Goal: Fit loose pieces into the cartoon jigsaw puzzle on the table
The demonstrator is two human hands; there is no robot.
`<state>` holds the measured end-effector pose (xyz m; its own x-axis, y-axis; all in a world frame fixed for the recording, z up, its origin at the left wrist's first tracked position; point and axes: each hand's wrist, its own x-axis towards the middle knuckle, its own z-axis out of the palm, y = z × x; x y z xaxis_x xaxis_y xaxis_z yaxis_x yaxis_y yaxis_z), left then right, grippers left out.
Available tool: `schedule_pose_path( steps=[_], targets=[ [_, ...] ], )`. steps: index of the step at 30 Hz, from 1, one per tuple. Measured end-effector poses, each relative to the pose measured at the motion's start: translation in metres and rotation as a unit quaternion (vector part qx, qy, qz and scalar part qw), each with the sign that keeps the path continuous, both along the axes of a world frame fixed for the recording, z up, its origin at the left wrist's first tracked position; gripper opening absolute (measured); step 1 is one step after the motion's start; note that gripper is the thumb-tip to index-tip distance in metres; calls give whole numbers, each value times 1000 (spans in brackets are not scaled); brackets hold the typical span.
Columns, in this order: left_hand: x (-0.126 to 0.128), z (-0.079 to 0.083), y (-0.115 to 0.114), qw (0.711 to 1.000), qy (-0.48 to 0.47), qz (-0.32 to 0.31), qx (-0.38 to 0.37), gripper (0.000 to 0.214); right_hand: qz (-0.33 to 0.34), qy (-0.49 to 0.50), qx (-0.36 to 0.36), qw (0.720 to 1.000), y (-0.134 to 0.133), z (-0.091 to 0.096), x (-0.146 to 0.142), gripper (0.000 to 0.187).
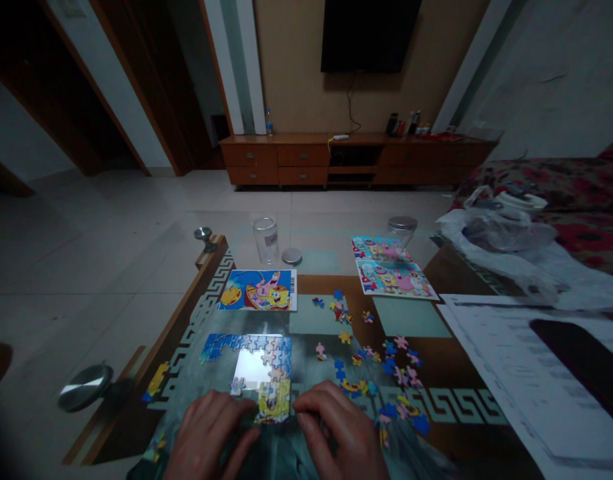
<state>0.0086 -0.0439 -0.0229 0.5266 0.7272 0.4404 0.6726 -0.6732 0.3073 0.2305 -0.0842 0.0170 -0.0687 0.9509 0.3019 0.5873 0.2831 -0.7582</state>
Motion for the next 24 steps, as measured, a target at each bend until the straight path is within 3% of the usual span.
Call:
schedule_pose_path(
  steps=[4,9,15,24],
  targets=[
    [-1,-7,-8,999,23,17,26,48,2,1,-12,1000,-1,0,0,17],
    [4,-15,-17,992,37,77,94,34,-2,1,-15,1000,0,2,-1,18],
    [-2,-4,-4,976,82,-18,202,28,3,-10,15,1000,3,0,-6,19],
    [8,21,3,970,65,-54,230,29,33,-51,9,998,3,-5,-10,23]
  ],
)
